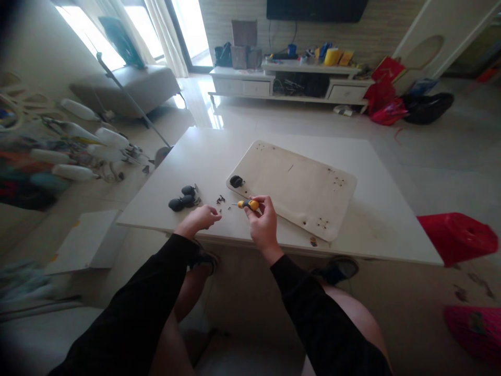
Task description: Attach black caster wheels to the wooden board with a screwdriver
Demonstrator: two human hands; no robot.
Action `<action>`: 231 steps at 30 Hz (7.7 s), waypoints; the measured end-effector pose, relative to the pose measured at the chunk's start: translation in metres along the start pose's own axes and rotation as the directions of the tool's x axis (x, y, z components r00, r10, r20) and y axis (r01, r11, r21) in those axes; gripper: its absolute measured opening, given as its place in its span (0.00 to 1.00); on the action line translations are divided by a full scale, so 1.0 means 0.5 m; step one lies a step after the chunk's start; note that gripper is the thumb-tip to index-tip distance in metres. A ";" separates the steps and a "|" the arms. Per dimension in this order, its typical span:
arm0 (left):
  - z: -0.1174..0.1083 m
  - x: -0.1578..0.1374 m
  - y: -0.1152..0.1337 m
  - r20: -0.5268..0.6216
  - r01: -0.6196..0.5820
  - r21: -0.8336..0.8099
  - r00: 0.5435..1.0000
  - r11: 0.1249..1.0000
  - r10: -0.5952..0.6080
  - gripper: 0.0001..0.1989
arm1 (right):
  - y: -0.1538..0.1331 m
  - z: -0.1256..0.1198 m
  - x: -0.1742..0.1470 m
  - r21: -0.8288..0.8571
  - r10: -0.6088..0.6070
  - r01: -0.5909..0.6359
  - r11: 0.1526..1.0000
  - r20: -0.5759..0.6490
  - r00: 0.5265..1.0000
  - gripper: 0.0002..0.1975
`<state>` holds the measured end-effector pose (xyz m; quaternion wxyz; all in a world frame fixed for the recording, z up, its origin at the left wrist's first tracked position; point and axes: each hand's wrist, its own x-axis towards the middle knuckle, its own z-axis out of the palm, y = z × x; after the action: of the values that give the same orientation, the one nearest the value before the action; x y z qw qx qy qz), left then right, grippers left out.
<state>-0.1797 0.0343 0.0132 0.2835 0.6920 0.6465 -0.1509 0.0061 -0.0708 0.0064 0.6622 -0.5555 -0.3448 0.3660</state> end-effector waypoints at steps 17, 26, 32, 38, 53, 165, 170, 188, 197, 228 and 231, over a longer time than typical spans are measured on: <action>0.006 0.003 0.012 0.017 -0.045 -0.047 0.999 0.998 0.046 0.14 | -0.012 0.024 -0.009 -0.058 -0.030 0.032 0.998 0.035 0.999 0.16; 0.020 0.021 0.014 0.030 -0.060 -0.027 0.998 0.998 0.061 0.14 | -0.022 0.017 -0.003 -0.039 -0.022 0.023 0.999 0.018 1.000 0.16; 0.016 0.016 0.016 0.019 -0.030 -0.033 0.999 0.999 0.030 0.09 | -0.030 0.014 -0.008 -0.080 -0.020 0.022 0.997 0.030 0.999 0.15; 0.015 0.008 0.013 0.017 -0.029 -0.016 0.999 0.999 0.029 0.08 | -0.033 0.010 -0.009 -0.106 -0.011 0.015 0.994 0.039 0.999 0.14; 0.019 0.015 0.013 0.073 -0.060 -0.043 0.995 0.997 0.063 0.05 | -0.031 0.012 -0.010 -0.098 -0.017 0.019 0.995 0.029 0.999 0.14; 0.015 0.009 0.023 -0.090 -0.223 -0.044 0.972 0.974 0.219 0.06 | -0.048 -0.047 0.033 -0.062 -0.043 0.036 0.997 -0.112 0.993 0.17; 0.012 0.007 0.021 -0.128 -0.226 -0.044 0.967 0.973 0.219 0.05 | -0.052 -0.047 0.031 -0.059 -0.042 0.036 0.998 -0.107 0.993 0.16; 0.001 0.004 0.022 -0.245 -0.270 -0.087 0.939 0.959 0.243 0.04 | -0.060 -0.062 0.041 0.011 -0.016 0.018 1.000 -0.178 0.984 0.21; 0.002 0.005 0.020 -0.251 -0.293 -0.075 0.931 0.953 0.266 0.04 | -0.064 -0.061 0.039 0.017 -0.016 0.019 1.000 -0.179 0.984 0.21; 0.014 0.008 0.020 -0.283 -0.312 -0.137 0.922 0.940 0.265 0.02 | -0.065 -0.061 0.034 -0.006 -0.010 0.009 1.000 -0.203 0.979 0.23; 0.014 0.008 0.019 -0.283 -0.307 -0.139 0.923 0.941 0.260 0.02 | -0.069 -0.061 0.033 -0.003 -0.003 0.002 1.000 -0.204 0.979 0.23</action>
<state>-0.1687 0.0334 0.0073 0.2763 0.7638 0.5818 0.0433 0.0438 -0.0752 0.0368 0.6938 -0.5907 -0.2762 0.3056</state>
